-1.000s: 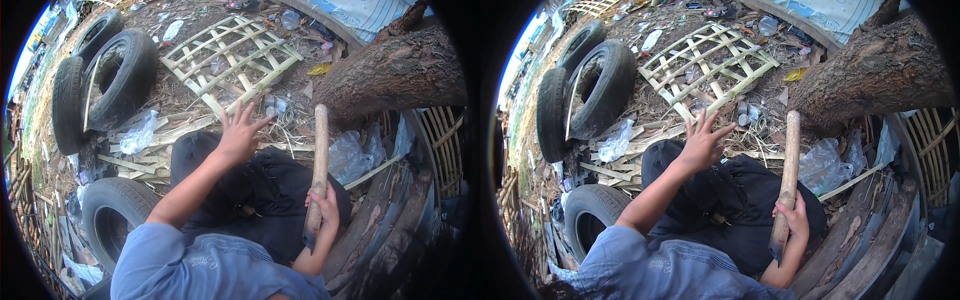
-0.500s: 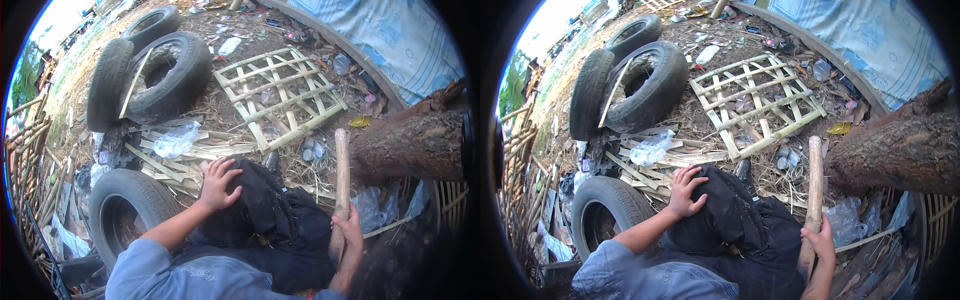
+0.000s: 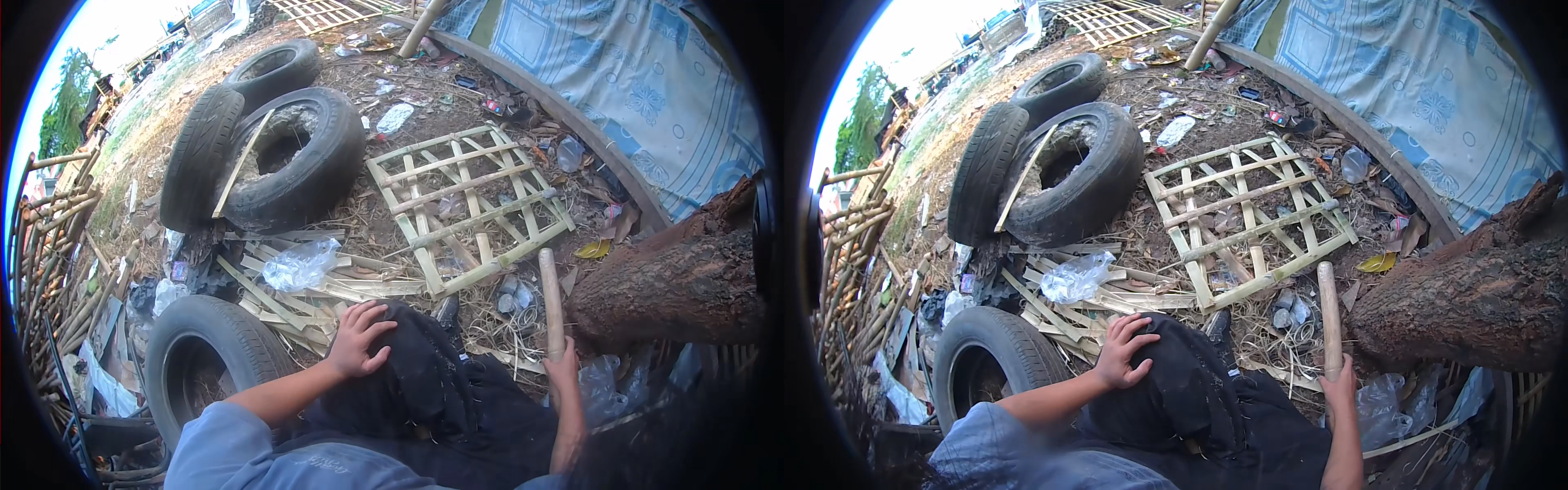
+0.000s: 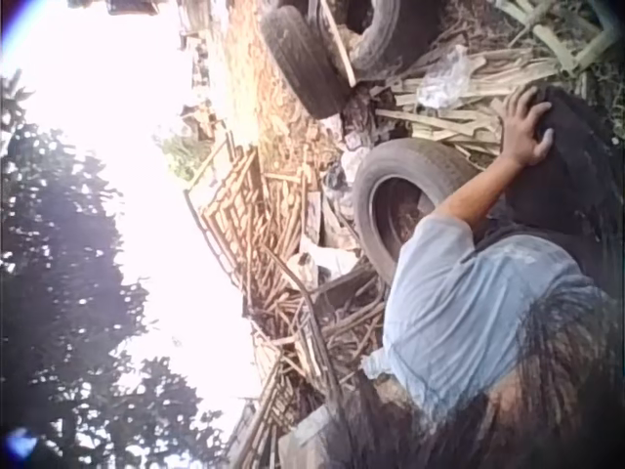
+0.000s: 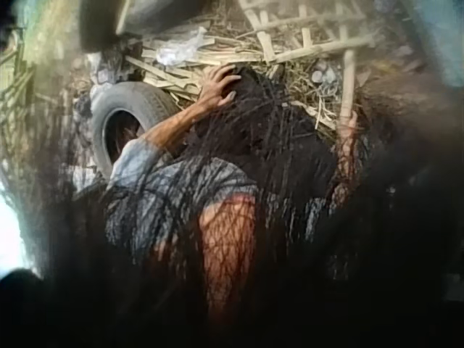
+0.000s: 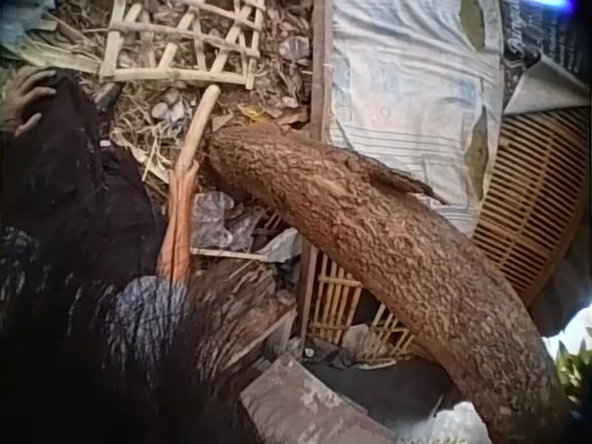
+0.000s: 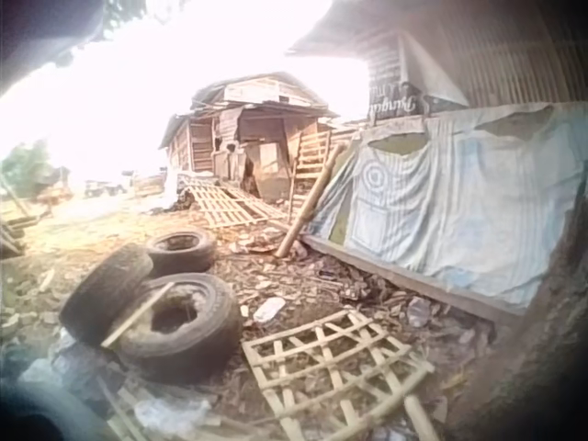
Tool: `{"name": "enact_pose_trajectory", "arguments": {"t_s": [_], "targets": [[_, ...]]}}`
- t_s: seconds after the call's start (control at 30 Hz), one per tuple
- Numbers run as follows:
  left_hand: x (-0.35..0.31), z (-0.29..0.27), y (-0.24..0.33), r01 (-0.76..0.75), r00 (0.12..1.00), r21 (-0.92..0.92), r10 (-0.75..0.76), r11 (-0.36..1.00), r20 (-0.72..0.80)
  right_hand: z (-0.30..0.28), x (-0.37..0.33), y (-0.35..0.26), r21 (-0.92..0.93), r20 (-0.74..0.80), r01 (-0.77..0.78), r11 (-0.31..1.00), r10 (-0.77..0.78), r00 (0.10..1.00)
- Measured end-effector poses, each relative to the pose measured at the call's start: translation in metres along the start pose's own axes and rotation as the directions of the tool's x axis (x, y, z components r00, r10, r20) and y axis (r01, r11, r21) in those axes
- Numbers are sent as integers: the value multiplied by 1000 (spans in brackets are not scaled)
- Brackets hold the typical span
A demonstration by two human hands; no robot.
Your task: The person shaves a thin bamboo strip with a knife and handles a bamboo lattice frame while sitting on the ground outdoors.
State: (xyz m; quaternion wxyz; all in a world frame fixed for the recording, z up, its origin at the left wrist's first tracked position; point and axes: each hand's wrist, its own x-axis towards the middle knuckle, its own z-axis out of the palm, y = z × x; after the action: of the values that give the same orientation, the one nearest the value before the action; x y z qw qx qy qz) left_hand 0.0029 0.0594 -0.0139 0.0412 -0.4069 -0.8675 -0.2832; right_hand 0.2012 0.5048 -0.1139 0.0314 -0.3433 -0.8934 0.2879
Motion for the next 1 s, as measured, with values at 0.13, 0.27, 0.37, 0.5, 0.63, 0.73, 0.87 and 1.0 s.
{"name": "enact_pose_trajectory", "arguments": {"t_s": [0.13,0.27,0.37,0.5,0.63,0.73,0.87,1.0], "targets": [[3,0,-2,-4,1000,-4,4,1000,8,15,7,11,-73,-24,37,997,-39,999],[1,1,-1,-5,1000,0,5,1000,9,16,9,16,-111,1,-41,993,41,999],[-2,4,0,2,1000,-11,-2,1000,15,9,8,9,-173,39,-80,982,88,995],[-4,3,-2,9,1000,-17,-9,1000,16,5,8,4,-240,68,-108,965,128,990],[-5,1,-7,10,1000,-23,-10,1000,11,12,15,7,-269,67,-113,956,135,989],[-4,2,-10,-11,1000,-28,11,1000,-28,13,15,9,-281,71,-104,954,128,989],[-4,5,-12,-24,999,-45,22,999,-50,15,9,23,-237,47,-87,968,101,994],[-13,5,-15,-1,995,-66,-6,998,-102,14,9,32,-262,97,-40,964,67,993]]}}
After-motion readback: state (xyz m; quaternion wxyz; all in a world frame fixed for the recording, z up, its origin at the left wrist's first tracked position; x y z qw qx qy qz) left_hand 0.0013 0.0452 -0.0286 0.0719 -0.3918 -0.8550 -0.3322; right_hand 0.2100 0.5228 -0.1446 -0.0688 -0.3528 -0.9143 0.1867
